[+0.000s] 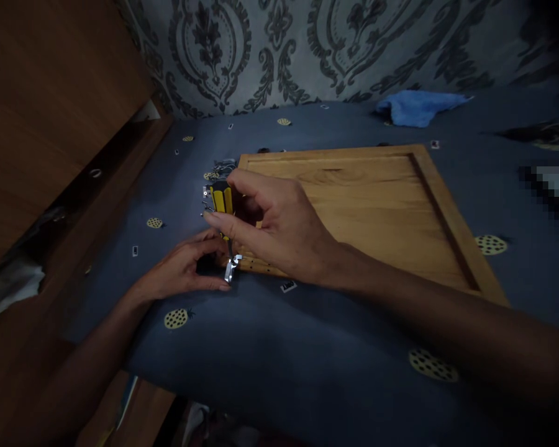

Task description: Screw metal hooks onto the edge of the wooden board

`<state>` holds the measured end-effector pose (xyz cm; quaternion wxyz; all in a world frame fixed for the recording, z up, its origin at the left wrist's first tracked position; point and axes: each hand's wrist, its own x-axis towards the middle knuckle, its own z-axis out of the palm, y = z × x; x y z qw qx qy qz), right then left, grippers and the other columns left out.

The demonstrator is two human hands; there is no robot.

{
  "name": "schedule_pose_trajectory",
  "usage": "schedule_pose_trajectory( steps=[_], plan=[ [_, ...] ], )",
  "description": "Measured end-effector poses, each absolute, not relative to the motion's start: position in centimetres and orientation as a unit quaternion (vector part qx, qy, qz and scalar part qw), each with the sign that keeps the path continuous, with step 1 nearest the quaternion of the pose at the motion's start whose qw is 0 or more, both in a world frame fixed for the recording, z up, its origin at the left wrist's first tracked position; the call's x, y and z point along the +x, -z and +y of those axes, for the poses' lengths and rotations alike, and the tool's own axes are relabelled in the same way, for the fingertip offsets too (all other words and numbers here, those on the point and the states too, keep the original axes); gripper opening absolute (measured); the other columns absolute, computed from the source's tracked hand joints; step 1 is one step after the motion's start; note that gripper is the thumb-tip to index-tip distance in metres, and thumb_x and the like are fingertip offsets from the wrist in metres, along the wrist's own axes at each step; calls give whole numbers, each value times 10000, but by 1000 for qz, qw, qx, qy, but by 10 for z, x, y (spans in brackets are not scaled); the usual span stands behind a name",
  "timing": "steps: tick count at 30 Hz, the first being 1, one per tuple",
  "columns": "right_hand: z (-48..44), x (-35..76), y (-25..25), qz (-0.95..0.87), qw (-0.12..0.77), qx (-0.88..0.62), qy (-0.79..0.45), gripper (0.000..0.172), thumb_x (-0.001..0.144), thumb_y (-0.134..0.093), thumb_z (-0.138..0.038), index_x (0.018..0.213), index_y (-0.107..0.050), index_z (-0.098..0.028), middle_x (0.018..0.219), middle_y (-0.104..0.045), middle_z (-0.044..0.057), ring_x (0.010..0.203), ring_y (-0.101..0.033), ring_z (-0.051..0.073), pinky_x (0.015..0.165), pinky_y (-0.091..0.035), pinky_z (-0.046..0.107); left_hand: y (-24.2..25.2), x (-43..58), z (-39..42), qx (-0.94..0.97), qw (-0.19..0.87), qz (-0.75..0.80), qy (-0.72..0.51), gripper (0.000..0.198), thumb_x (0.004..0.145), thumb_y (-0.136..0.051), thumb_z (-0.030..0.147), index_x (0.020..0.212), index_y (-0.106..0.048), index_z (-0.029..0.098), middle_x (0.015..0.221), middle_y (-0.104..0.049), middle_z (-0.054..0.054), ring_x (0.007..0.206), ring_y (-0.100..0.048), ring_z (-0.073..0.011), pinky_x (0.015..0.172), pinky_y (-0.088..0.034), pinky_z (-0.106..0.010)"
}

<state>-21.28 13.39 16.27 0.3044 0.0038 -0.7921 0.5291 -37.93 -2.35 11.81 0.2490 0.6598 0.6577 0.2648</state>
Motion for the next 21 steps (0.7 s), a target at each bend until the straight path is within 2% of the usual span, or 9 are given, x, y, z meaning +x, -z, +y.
schedule_pose_trajectory(
  steps=[8,12,15,18,21],
  plan=[
    [135,-212,-165,-773,273,20,-572,299,927,-758,-273,846,-474,-227,775,-503,-55,714,-483,106,610,-421,243,-115,-381,-25,655,251,658,-273,559,828,-815,653,1182,-743,226,1210,-740,-84,1163,-673,-303,1040,-553,-441],
    [141,-209,-172,-773,234,68,-586,139,966,-694,-221,1033,-574,-203,848,-560,-43,749,-547,100,665,-475,248,-115,-382,-26,652,254,659,-276,579,835,-815,643,1240,-737,237,1278,-732,-90,1210,-668,-322,1090,-528,-470],
    [143,-207,-176,-781,205,91,-584,35,993,-639,-210,986,-621,-180,849,-602,-22,759,-579,106,669,-491,254,-114,-382,-26,654,256,659,-268,586,840,-804,654,1252,-739,243,1300,-722,-88,1177,-675,-311,1069,-539,-460],
    [142,-208,-175,-780,218,67,-583,181,980,-678,-257,839,-588,-188,787,-585,-23,753,-567,115,629,-475,247,-115,-382,-25,663,242,656,-266,576,838,-805,655,1233,-744,241,1206,-738,-73,1120,-680,-292,1049,-546,-449],
    [138,-208,-173,-773,249,35,-582,301,932,-763,-305,787,-520,-203,749,-530,-40,736,-545,113,604,-454,238,-115,-381,-24,671,238,650,-264,553,854,-794,649,1215,-744,233,1110,-742,-61,1056,-685,-273,987,-566,-432]
  ],
)
